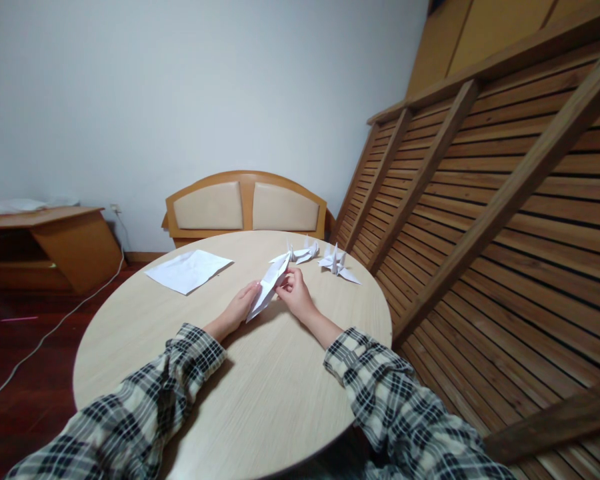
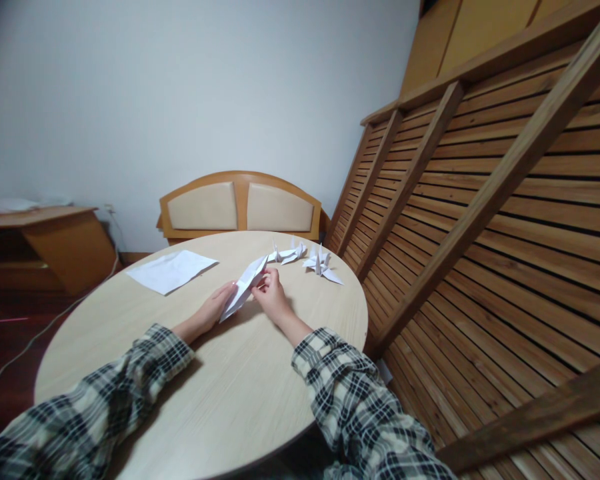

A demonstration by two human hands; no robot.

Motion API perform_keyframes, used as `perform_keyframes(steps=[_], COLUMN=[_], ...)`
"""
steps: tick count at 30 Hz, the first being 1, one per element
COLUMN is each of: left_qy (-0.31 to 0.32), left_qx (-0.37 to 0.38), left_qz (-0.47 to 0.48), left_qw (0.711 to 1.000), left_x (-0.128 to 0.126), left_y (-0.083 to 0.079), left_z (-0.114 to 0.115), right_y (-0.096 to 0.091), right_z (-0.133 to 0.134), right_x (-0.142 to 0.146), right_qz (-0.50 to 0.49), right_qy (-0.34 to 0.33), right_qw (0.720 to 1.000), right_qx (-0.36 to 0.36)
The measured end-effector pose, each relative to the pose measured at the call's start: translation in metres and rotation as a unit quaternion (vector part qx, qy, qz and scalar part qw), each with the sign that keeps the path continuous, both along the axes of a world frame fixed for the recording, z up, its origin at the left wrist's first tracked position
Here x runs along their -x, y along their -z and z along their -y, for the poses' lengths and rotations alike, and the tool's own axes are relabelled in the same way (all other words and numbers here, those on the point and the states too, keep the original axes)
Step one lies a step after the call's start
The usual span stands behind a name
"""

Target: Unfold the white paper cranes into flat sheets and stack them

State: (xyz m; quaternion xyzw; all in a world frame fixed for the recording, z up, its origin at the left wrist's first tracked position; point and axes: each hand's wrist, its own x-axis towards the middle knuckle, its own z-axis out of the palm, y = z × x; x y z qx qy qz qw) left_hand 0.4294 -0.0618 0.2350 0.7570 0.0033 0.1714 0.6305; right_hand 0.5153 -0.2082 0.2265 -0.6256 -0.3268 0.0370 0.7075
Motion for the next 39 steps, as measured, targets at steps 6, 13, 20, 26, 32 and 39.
perform_keyframes(steps=[6, 13, 20, 26, 32, 39], left_qy=[0.014, -0.059, -0.03, -0.088, -0.057, -0.03], left_qx=[-0.138, -0.086, -0.049, -0.027, -0.007, -0.014], left_qz=[0.042, 0.11, 0.111, 0.11, 0.09, 0.082], left_qw=[0.989, 0.988, 0.992, 0.99, 0.994, 0.996], left_x=[0.0, 0.001, -0.004, -0.004, -0.002, 0.0], left_y=[-0.003, -0.003, -0.006, -0.007, -0.008, -0.009], left_z=[0.006, 0.005, 0.001, -0.004, -0.001, 0.003], right_y=[-0.01, -0.01, -0.012, -0.009, 0.006, 0.007], right_z=[0.004, 0.004, 0.006, 0.004, -0.001, -0.002], right_x=[0.01, 0.014, 0.019, 0.014, 0.005, 0.008], right_qz=[0.078, 0.122, 0.121, 0.074, -0.028, -0.04], right_qy=[0.003, -0.009, -0.024, -0.023, -0.102, -0.128], right_qw=[0.997, 0.992, 0.992, 0.997, 0.992, 0.99], right_qx=[0.011, 0.03, 0.039, 0.023, 0.063, 0.036])
